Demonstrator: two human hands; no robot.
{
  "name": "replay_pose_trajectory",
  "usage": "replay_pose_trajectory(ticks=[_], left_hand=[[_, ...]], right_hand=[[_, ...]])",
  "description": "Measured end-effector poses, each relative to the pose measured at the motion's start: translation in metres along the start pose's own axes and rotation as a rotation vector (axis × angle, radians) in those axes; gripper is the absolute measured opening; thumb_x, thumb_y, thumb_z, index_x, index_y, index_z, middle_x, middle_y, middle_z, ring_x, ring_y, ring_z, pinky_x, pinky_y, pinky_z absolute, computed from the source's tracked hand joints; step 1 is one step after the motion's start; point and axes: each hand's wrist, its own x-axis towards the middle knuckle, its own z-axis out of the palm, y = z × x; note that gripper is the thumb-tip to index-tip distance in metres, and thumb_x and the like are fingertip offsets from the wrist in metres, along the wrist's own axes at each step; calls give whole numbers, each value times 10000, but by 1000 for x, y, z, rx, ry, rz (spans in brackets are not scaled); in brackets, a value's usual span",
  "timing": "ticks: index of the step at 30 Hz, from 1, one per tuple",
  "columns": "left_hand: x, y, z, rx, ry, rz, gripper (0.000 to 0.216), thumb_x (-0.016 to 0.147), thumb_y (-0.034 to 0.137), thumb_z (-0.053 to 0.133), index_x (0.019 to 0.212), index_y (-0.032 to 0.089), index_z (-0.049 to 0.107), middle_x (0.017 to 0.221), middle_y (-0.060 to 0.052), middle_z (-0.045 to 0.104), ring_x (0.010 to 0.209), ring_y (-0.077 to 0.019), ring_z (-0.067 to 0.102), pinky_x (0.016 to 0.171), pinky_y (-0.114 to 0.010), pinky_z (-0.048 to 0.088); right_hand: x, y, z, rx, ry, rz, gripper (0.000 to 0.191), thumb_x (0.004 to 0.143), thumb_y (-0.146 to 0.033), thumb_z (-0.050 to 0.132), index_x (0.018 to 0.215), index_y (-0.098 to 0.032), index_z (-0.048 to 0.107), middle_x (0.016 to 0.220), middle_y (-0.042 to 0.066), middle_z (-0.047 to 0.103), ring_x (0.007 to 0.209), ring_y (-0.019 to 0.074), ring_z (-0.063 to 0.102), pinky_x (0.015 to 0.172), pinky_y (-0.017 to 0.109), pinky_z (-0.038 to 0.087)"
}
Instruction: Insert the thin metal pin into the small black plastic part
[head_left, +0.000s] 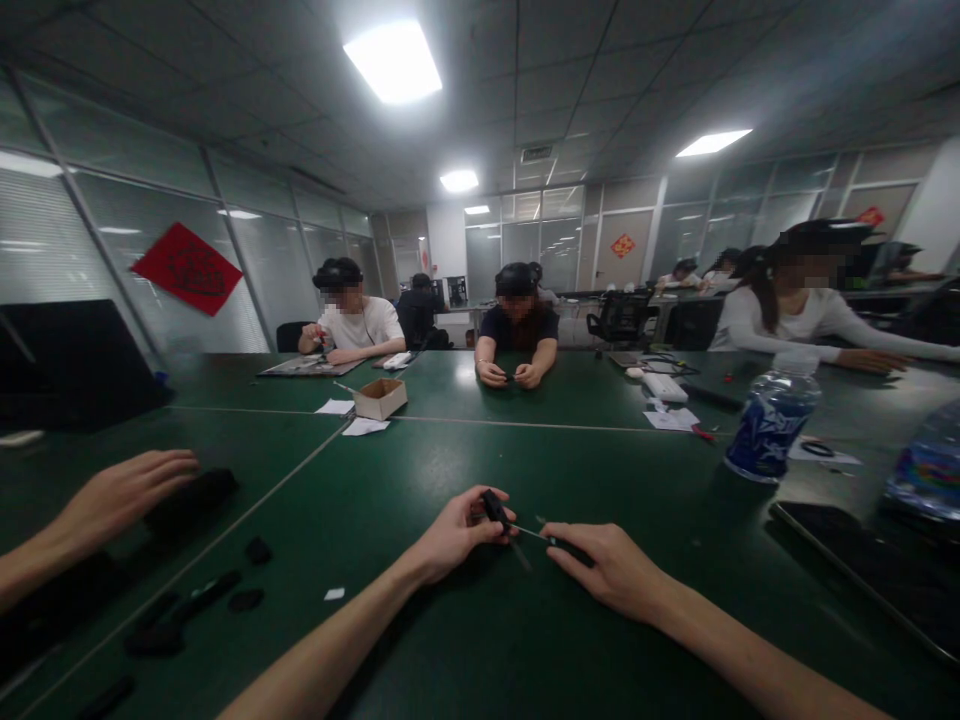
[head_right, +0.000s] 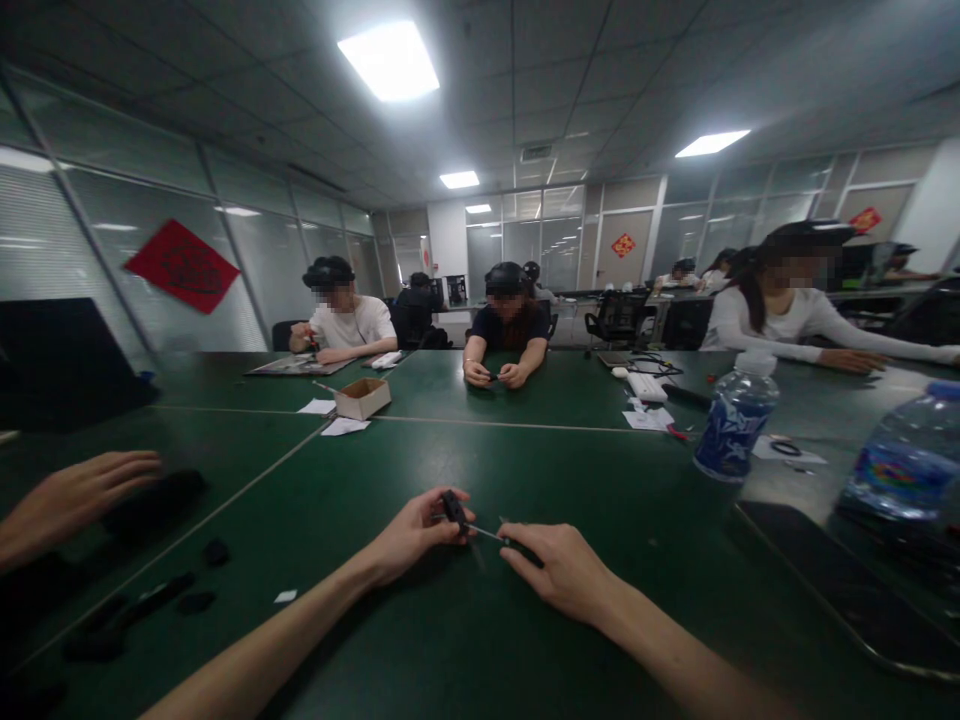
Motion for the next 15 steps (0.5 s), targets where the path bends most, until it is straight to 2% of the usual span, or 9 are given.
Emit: replay_pose_trajectory(ticks=[5, 10, 15], left_hand=[[-1, 4, 1, 57, -22, 14, 343, 717, 201, 695, 1023, 150, 550, 1036, -87, 628, 948, -204, 605, 877, -379, 446], [0, 4, 2, 60, -53, 23, 315, 738, 211, 674, 1016, 145, 540, 987, -73, 622, 933, -201, 600, 881, -384, 440], [0, 1, 2, 117, -76, 16, 358, 750, 196, 645, 1082, 139, 522, 965, -65, 621, 907, -184, 597, 881, -378, 434]], right_hand=[[0, -3, -2, -14, -8, -11, 313, 938, -344, 390, 1120, -190, 593, 977, 58, 672, 848, 171, 634, 751, 277, 496], [-2, -6, -5, 0, -10, -11, 321, 936, -321, 381, 1139, -169, 579, 1033, 83, 662, 911, 190, 627, 801, 313, 498], [-2, -7, -5, 84, 81, 57, 319, 948, -336, 356, 1148, -196, 560, 1033, 65, 656, 881, 177, 627, 791, 307, 505]])
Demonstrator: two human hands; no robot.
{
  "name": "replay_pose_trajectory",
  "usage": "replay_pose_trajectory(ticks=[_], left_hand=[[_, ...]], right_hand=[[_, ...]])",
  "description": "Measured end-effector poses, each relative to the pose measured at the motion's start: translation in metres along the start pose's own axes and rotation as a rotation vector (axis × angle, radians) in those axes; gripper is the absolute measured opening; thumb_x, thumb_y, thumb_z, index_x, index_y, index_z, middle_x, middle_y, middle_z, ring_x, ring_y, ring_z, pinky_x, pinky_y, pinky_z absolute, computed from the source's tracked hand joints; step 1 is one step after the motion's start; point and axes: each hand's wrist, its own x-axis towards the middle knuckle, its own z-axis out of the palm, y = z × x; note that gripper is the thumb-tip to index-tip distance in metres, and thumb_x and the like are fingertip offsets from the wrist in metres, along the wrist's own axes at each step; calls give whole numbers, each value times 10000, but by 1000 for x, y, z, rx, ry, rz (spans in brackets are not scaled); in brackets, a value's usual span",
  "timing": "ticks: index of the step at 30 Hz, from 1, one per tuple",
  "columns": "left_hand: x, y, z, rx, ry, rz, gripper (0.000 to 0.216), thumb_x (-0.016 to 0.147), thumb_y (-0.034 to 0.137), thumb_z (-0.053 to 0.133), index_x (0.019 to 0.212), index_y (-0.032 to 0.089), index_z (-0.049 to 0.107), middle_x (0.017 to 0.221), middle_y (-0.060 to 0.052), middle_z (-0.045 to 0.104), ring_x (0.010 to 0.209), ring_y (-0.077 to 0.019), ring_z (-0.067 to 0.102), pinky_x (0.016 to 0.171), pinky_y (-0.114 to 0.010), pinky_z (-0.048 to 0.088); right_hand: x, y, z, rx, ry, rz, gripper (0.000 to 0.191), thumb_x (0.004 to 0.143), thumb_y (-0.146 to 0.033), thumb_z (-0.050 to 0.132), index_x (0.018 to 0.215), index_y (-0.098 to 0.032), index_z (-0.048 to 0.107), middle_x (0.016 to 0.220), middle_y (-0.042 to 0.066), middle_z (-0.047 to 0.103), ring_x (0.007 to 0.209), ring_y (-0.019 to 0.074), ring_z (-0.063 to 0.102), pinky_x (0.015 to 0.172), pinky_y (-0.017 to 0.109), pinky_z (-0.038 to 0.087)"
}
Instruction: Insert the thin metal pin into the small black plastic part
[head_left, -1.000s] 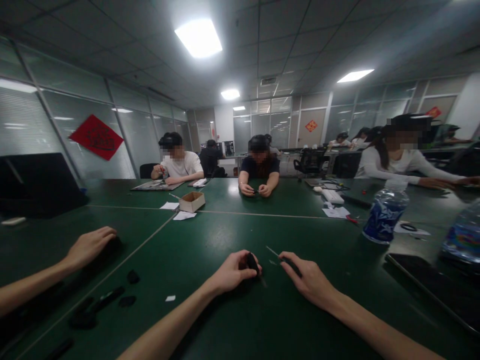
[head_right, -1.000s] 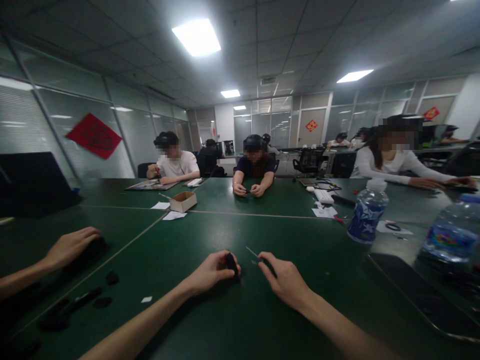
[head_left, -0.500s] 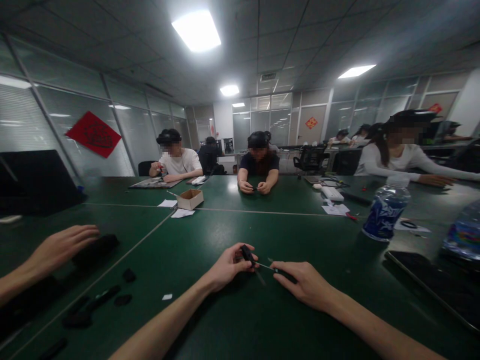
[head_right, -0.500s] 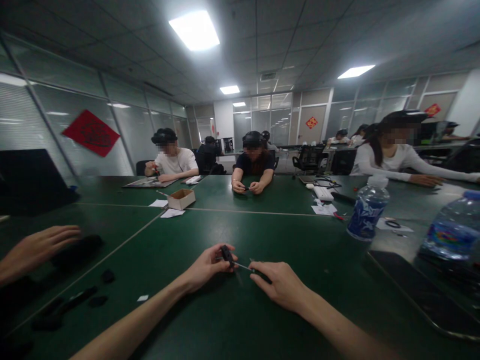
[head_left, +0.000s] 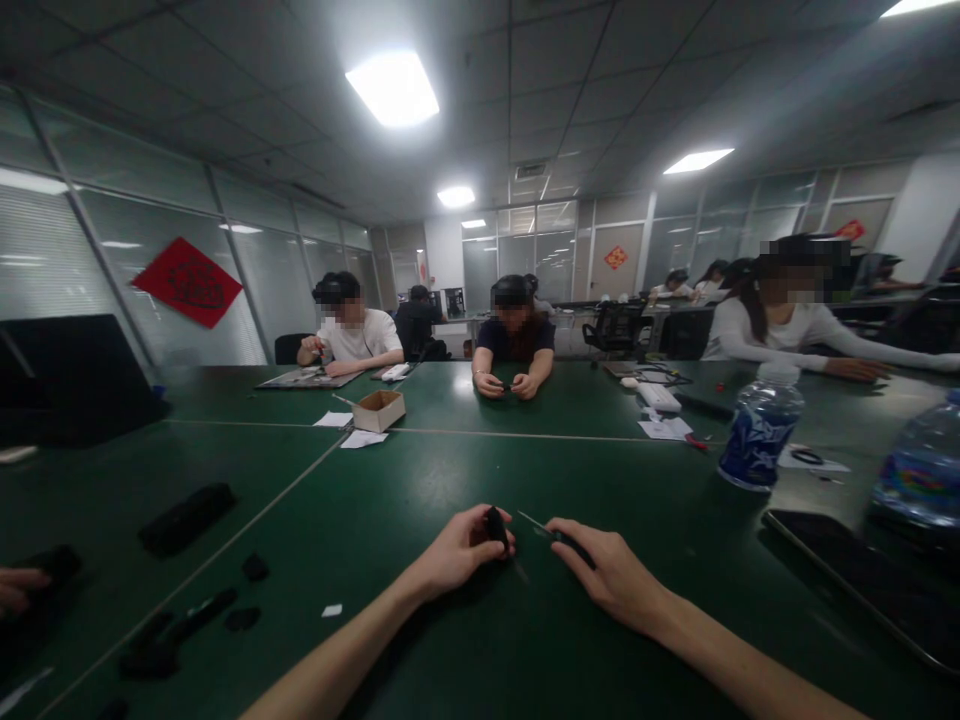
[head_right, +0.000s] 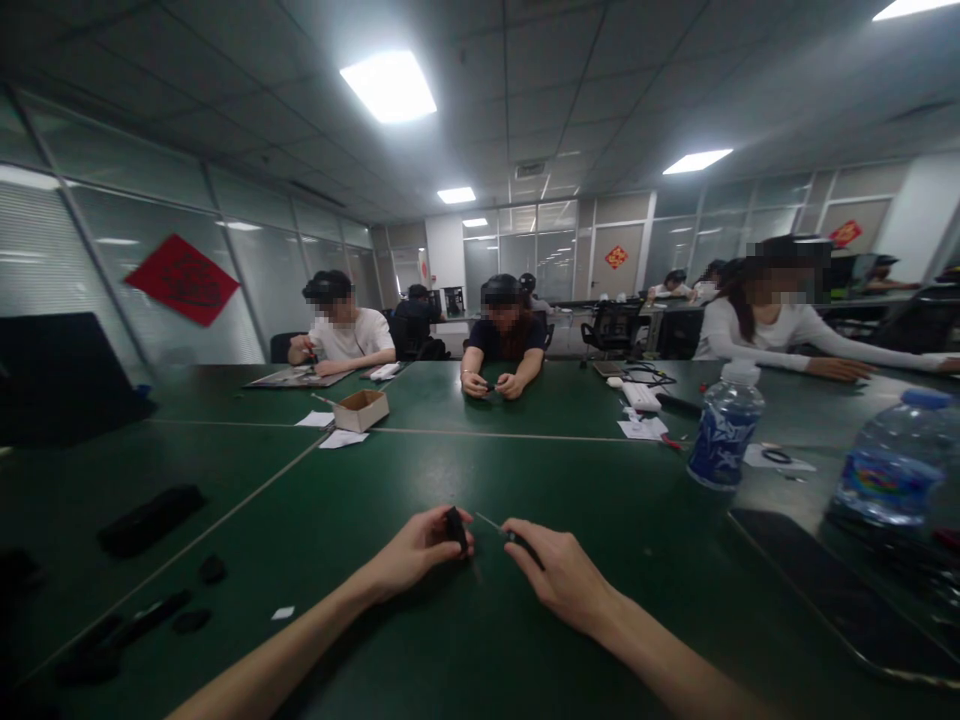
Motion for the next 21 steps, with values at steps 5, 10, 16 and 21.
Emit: replay_pose_trajectory(ticks=[5, 10, 16, 21], left_hand=[[1, 1, 1, 44, 42, -36, 412, 739, 142, 598, 1134, 137, 480, 967, -66, 610, 854, -171, 605, 789, -336, 452], [2, 0, 2, 28, 122, -52, 466, 714, 53, 491, 1163, 148, 408, 1025, -87, 599, 741, -125, 599, 650, -266, 433], [3, -9, -3, -5, 128, -13, 506, 697, 40, 463, 1168, 178, 338, 1095, -104, 579, 716, -114, 595, 594, -245, 405], [3, -14, -8, -53, 73, 4, 522, 703, 50, 495, 1174, 195, 326, 1158, -121, 536, 792, -148, 615, 672, -292, 435]], right_hand=[[2, 2, 3, -35, -26, 5, 311, 939, -353, 383, 1132, -190, 565, 1021, 70, 657, 892, 192, 628, 779, 307, 501], [2, 1, 5, -53, -34, 10, 323, 938, -361, 391, 1145, -185, 566, 1053, 76, 656, 927, 198, 630, 815, 311, 489], [2, -3, 3, -48, -45, 19, 310, 933, -353, 394, 1132, -195, 572, 1048, 70, 658, 925, 197, 630, 807, 307, 488], [2, -3, 1, -56, -62, 33, 307, 931, -356, 390, 1118, -202, 578, 1032, 66, 663, 911, 198, 631, 802, 313, 486]])
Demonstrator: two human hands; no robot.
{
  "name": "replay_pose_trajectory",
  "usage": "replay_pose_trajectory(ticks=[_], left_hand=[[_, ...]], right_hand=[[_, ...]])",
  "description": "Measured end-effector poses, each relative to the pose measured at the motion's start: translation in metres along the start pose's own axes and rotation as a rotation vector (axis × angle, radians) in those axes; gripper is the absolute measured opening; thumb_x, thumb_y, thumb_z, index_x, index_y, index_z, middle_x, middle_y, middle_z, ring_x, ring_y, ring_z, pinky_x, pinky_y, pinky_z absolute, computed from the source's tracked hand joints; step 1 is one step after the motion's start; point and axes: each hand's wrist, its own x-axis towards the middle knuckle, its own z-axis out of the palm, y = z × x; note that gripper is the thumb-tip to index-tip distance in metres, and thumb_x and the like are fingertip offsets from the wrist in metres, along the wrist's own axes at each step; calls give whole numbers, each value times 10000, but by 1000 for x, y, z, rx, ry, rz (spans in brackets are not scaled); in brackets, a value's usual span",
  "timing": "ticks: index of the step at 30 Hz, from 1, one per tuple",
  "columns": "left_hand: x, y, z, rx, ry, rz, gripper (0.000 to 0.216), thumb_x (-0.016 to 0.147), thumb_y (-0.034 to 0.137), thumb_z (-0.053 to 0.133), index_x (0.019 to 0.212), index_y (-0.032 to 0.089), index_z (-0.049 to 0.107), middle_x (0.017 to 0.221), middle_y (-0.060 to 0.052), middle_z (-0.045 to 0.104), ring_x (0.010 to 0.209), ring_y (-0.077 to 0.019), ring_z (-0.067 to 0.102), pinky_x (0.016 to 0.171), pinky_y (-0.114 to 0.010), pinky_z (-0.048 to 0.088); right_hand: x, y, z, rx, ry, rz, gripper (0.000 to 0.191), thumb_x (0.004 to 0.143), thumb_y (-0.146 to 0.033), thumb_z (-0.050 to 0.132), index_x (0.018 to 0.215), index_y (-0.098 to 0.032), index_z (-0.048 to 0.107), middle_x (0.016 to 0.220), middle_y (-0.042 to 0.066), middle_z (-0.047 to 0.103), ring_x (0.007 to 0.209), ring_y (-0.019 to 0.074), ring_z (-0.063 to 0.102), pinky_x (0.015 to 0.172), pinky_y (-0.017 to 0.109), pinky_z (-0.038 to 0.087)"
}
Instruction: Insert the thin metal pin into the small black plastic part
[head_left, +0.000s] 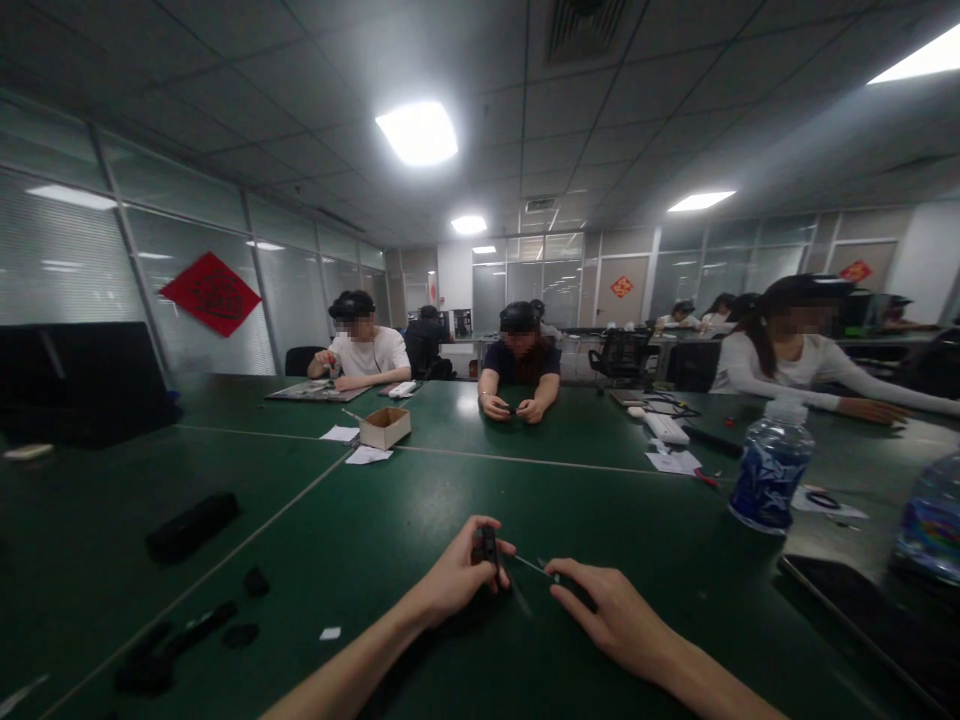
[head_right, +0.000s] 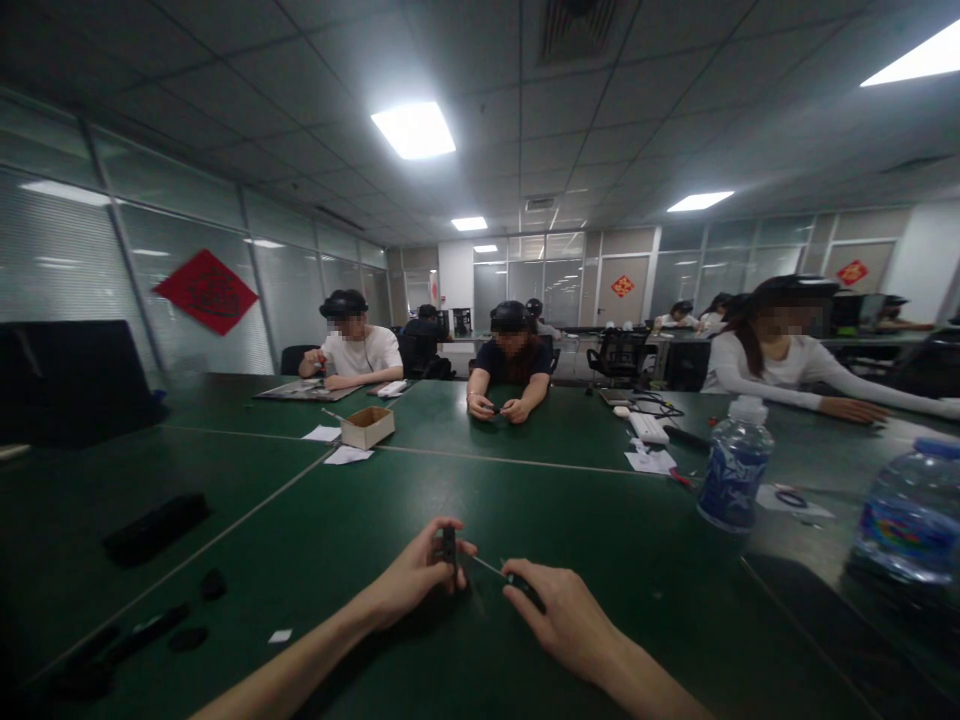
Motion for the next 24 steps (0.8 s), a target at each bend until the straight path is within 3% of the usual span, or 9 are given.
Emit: replay_pose_trajectory(ticks=[8, 19, 24], left_hand=[[-4, 12, 8, 46, 31, -25, 505, 690, 33, 470, 1136, 204, 307, 1146, -108, 519, 698, -105, 591, 587, -246, 427], [0, 5, 7, 39, 40, -36, 528, 658, 82, 479, 1082, 267, 226, 1141, -60, 497, 492, -37, 543, 396, -163, 363], [-2, 10, 9, 53, 28, -48, 410, 691, 122, 481, 1022, 246, 273, 1081, -39, 531, 477, -35, 537, 383, -151, 344]], right_hand=[[-1, 1, 1, -4, -9, 8, 301, 932, -360, 387, 1110, -204, 573, 1028, 62, 662, 908, 192, 630, 806, 308, 475], [0, 2, 3, -19, -1, 4, 281, 924, -354, 395, 1082, -212, 578, 1004, 54, 667, 891, 188, 633, 791, 296, 476], [0, -1, 1, -21, -2, 9, 273, 920, -349, 402, 1070, -210, 582, 984, 50, 670, 875, 184, 635, 777, 286, 475]])
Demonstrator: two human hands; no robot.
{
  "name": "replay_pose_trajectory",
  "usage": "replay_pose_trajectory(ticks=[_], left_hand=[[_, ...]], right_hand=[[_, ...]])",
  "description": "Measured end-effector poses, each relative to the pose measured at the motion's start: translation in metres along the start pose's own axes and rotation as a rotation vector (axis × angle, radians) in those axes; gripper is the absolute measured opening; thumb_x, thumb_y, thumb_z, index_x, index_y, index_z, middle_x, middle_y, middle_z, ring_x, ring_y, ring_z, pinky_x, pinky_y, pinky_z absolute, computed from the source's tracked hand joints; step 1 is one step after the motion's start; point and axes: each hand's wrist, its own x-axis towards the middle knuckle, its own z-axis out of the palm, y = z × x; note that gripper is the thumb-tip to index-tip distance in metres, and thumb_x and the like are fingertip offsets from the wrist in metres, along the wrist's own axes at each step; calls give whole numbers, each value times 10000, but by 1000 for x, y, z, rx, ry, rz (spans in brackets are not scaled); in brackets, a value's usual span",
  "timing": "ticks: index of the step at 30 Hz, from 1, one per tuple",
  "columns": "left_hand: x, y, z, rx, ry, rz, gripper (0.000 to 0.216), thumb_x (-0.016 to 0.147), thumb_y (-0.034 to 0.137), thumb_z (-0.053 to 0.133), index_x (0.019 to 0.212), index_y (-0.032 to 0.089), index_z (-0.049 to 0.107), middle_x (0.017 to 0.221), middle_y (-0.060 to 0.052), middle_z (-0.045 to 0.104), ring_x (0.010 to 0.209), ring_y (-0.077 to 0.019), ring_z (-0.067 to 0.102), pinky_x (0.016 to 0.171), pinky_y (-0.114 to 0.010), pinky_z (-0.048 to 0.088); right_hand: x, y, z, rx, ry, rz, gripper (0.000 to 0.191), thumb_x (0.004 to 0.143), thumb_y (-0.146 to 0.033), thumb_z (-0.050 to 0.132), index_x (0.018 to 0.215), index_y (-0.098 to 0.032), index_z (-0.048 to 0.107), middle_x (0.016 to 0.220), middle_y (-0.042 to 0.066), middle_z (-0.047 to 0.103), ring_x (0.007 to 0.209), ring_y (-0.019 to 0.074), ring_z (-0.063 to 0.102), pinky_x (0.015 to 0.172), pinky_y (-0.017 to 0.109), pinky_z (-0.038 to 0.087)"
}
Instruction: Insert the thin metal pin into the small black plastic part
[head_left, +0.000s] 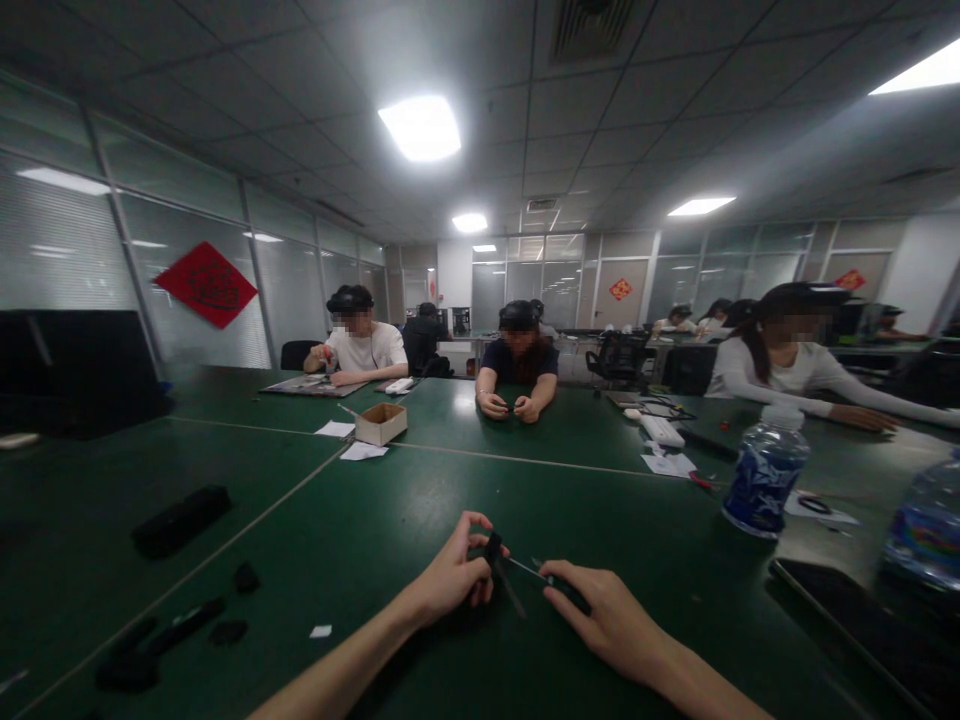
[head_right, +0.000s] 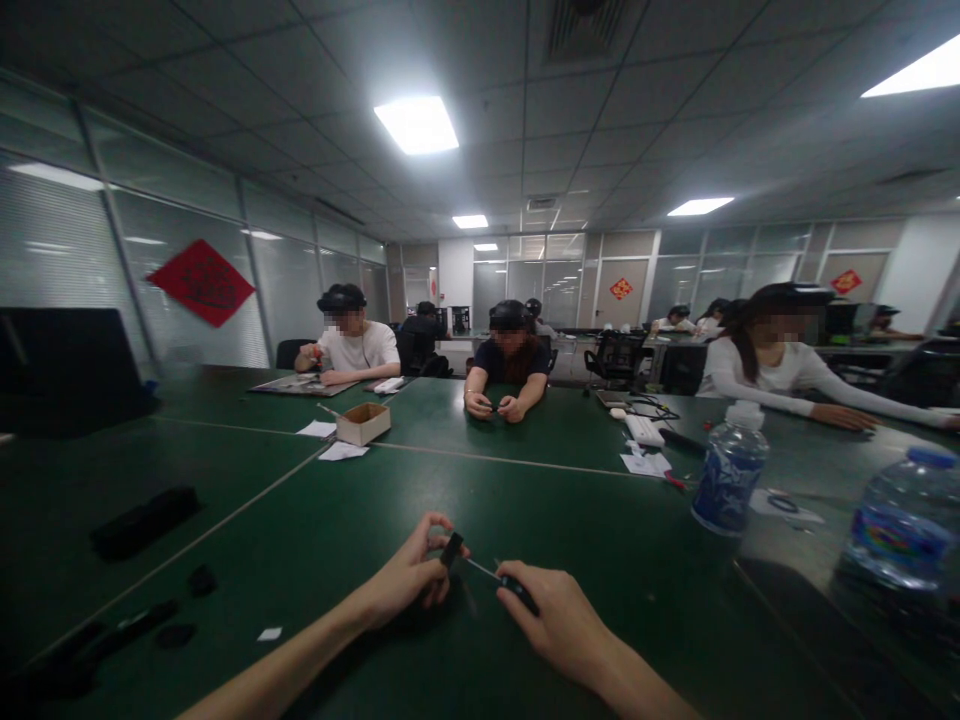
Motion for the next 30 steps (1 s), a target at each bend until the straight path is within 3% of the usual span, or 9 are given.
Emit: replay_pose_trajectory(ticks=[6, 9, 12, 18, 22, 26, 30], left_hand=[[-1, 6, 3, 57, 4, -12, 279, 741, 202, 507, 997, 205, 395, 972, -25, 564, 458, -27, 506, 374, -152, 308], [-1, 7, 3, 101, 2, -42, 291, 705, 137, 460, 993, 175, 469, 957, -32, 595, 427, -26, 498, 361, -158, 302], [-1, 8, 3, 130, 6, -70, 316, 671, 99, 408, 968, 149, 502, 802, -7, 616, 379, -33, 477, 334, -157, 268], [1, 6, 4, 131, 7, -79, 232, 749, 244, 457, 954, 146, 498, 614, 45, 571, 346, -46, 461, 314, -147, 243], [4, 1, 4, 101, -6, -61, 222, 730, 253, 490, 927, 150, 490, 652, 33, 595, 371, -60, 496, 341, -160, 304], [4, 1, 4, 52, -14, -33, 205, 702, 224, 553, 882, 133, 512, 815, -33, 642, 501, -83, 572, 475, -214, 422], [1, 8, 5, 12, -9, -49, 260, 655, 148, 593, 905, 126, 522, 886, -48, 638, 595, -101, 598, 590, -258, 453]], right_hand=[[0, -4, -2, 3, -16, 13, 264, 918, -333, 398, 1056, -206, 584, 976, 47, 673, 870, 184, 637, 769, 284, 475], [0, -5, -3, -1, -20, 24, 266, 916, -331, 399, 1059, -202, 583, 989, 54, 670, 887, 188, 635, 788, 288, 470], [0, -4, -3, -1, -14, 23, 268, 916, -334, 400, 1062, -201, 581, 992, 55, 669, 887, 186, 633, 796, 287, 464], [1, 2, 2, 5, -7, 18, 261, 913, -338, 407, 1046, -203, 587, 952, 46, 672, 841, 177, 634, 752, 272, 462], [2, 4, 5, 11, 9, 12, 255, 910, -333, 410, 1035, -205, 592, 947, 48, 676, 838, 179, 637, 738, 264, 460], [2, 4, 5, 9, 2, 18, 253, 907, -332, 413, 1023, -201, 595, 931, 47, 677, 829, 182, 637, 730, 270, 461], [2, 2, 3, 2, -16, 24, 248, 910, -329, 404, 1011, -203, 593, 925, 43, 674, 811, 177, 635, 720, 272, 460]])
